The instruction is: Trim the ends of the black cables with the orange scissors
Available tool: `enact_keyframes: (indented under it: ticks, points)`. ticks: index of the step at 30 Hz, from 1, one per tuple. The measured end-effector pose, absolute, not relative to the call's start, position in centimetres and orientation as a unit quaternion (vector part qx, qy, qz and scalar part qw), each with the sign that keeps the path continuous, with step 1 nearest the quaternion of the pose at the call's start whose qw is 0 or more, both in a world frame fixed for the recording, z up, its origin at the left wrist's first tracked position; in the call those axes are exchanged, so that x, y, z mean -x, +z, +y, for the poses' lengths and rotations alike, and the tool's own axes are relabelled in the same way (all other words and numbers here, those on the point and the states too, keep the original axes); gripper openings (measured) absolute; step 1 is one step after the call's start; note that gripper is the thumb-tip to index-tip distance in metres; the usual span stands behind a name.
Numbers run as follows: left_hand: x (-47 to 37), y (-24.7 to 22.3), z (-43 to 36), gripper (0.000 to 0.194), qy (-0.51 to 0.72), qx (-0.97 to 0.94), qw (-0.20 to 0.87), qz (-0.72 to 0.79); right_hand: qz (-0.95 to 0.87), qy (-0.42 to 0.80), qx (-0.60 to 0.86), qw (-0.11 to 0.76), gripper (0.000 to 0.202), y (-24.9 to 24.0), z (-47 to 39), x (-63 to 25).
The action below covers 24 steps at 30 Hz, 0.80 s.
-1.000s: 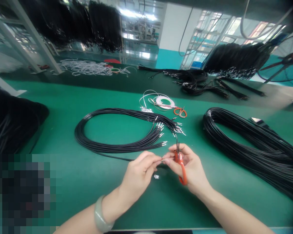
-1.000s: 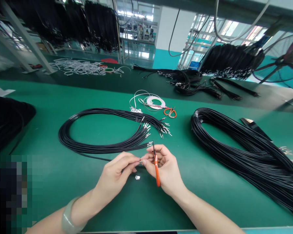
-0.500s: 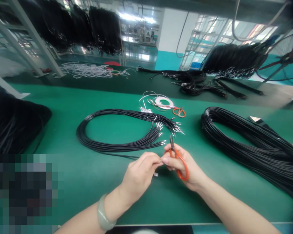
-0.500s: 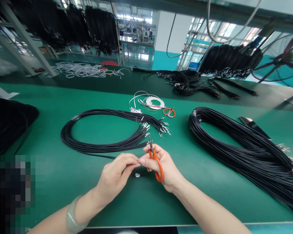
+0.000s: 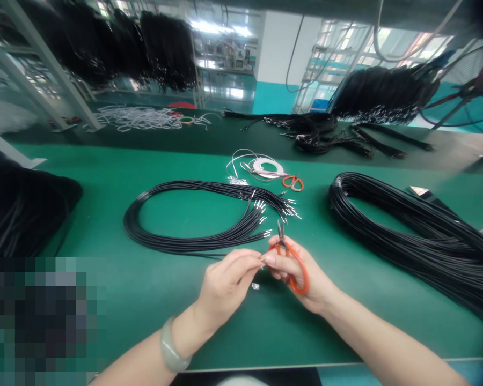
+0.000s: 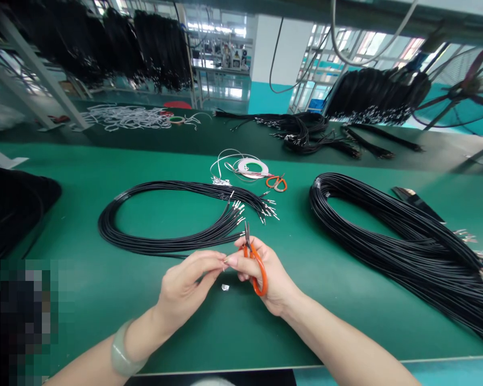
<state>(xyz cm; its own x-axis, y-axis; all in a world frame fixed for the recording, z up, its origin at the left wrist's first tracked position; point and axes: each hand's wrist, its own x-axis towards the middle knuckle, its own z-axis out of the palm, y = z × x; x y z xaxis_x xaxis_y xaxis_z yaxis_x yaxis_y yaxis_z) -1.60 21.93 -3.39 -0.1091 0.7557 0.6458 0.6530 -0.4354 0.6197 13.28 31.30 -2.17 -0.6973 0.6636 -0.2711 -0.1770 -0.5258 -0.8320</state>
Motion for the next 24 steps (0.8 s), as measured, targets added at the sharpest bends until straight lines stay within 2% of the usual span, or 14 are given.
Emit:
enact_keyframes:
  ticks: [3,6,10,12,14,17,24]
  points:
    - [2.0,-3.3,22.0,0.020,0.525,-0.656,0.088,0.535,-0.460,0.790,0.303,0.268,0.043,-2.1,31.3,-13.3]
    - [2.3,-3.3,22.3,0.017,0.542,-0.597,0.177,0.565,-0.550,0.740,0.291,0.257,0.034,-1.8,31.5,-13.8]
    - [2.7,-3.2,22.7,0.007,0.579,-0.515,0.312,0.550,-0.654,0.724,0.196,0.095,0.031,-1.6,32.1,-15.0]
    - [2.8,-3.1,22.9,0.005,0.587,-0.496,0.347,0.537,-0.680,0.714,0.164,0.017,0.033,-1.6,32.4,-15.5]
    - [2.9,-3.1,22.9,0.005,0.587,-0.489,0.363,0.534,-0.689,0.708,0.154,-0.024,0.032,-1.6,32.6,-15.7]
    - [2.9,-3.2,22.9,0.005,0.577,-0.490,0.376,0.535,-0.679,0.717,0.152,-0.040,0.032,-1.7,32.7,-15.7]
    - [2.9,-3.1,22.8,0.007,0.544,-0.522,0.373,0.541,-0.661,0.733,0.159,-0.014,0.031,-2.4,32.7,-15.2]
